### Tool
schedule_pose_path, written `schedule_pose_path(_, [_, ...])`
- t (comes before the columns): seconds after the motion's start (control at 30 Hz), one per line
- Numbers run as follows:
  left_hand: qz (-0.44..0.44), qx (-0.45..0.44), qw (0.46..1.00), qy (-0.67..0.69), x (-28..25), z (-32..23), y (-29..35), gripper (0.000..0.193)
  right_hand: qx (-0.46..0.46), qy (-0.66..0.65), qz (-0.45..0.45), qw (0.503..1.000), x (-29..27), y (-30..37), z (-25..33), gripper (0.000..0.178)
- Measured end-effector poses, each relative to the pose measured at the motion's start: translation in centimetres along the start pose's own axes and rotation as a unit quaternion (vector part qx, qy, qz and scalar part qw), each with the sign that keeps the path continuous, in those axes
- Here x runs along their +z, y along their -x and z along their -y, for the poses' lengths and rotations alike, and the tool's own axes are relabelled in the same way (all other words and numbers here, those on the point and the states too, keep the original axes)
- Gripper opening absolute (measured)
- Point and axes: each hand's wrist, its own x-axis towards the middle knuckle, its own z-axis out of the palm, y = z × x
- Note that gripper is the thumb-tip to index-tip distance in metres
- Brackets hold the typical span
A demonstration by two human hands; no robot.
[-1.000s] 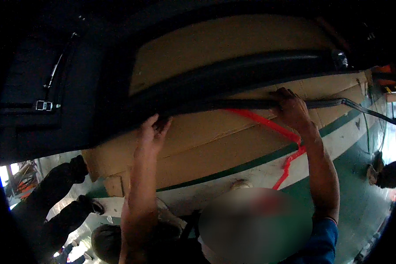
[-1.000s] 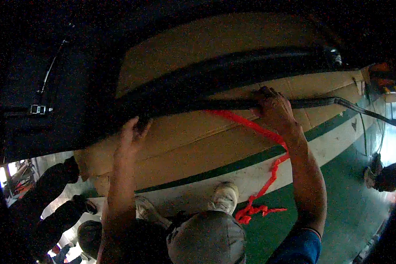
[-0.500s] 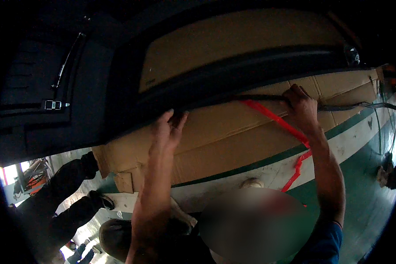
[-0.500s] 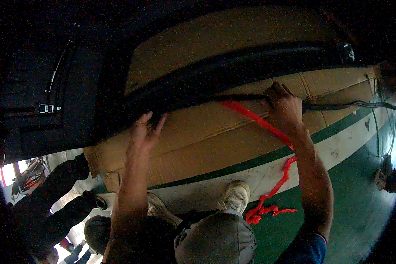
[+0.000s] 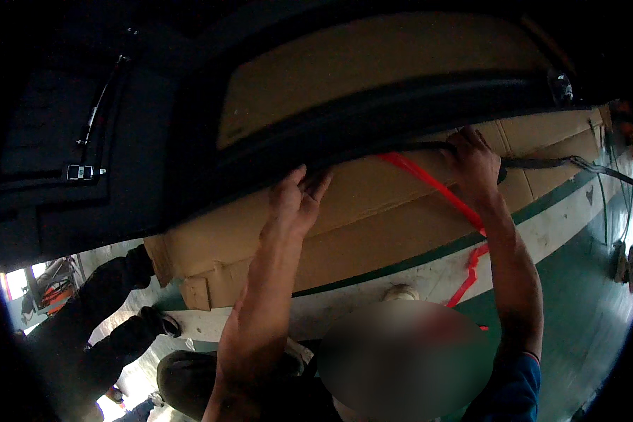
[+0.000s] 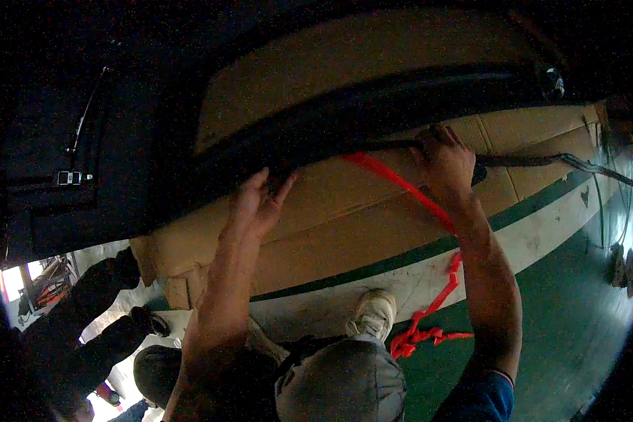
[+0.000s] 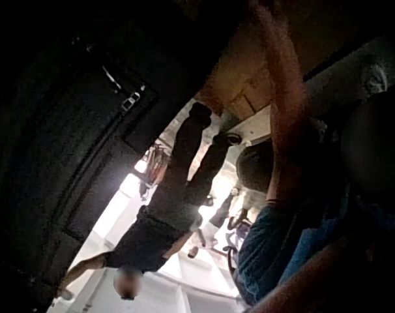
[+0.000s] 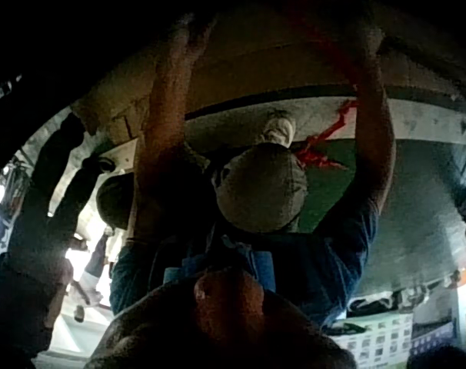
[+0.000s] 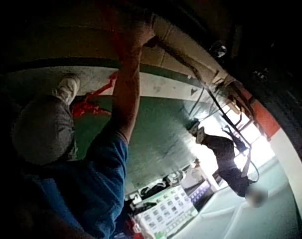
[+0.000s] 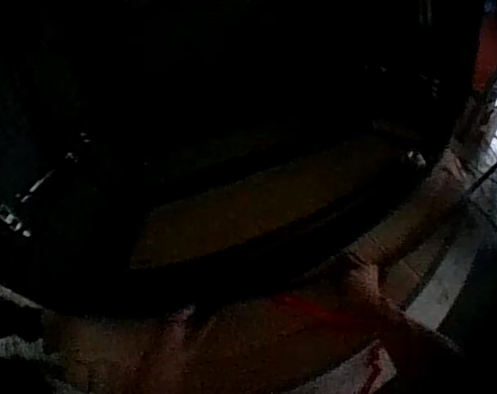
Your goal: The person installs a black rubber weatherstrip along the edge of a car door frame. They press the strip into place by hand, working along the perimeter of the door while another person stands nearby.
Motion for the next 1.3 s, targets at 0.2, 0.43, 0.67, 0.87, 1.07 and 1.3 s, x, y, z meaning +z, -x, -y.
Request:
schedule_pose_path(0.2, [-0.013, 0.001, 1.000, -0.015, 0.4, -0.2, 0.3, 0.027, 0.056, 0.004, 0.045, 0.997, -0.2, -0.6, 0.6, 0.026])
schedule_pose_path(0.43, [-0.006, 0.007, 0.999, 0.043, 1.0, -0.1, -0.1, 0.031, 0.055, 0.026, -0.014, 0.998, 1.3, -0.7, -0.3, 0.029])
schedule_pose_path(0.67, [-0.021, -0.021, 0.999, 0.040, 2.6, -0.2, 2.3, 0.035, 0.076, 0.003, -0.017, 0.997, 1.1, -0.9, -0.1, 0.033])
schedule_pose_path(0.87, [-0.085, -0.049, 0.992, 0.075, 6.4, -0.3, 1.6, 0.035, 0.050, -0.026, 0.007, 0.998, 0.9, -1.2, -0.4, 0.032])
schedule_pose_path(1.07, [-0.064, -0.047, 0.997, 0.003, 5.4, 1.9, 1.8, 0.029, 0.051, -0.002, 0.029, 0.998, 0.8, -1.6, -0.9, 0.038])
schedule_pose_path(1.3, [-0.132, -0.001, 0.991, -0.029, 5.2, 5.0, -1.0, 0.044, 0.018, -0.002, 0.100, 0.995, -2.4, 4.4, 2.3, 0.042])
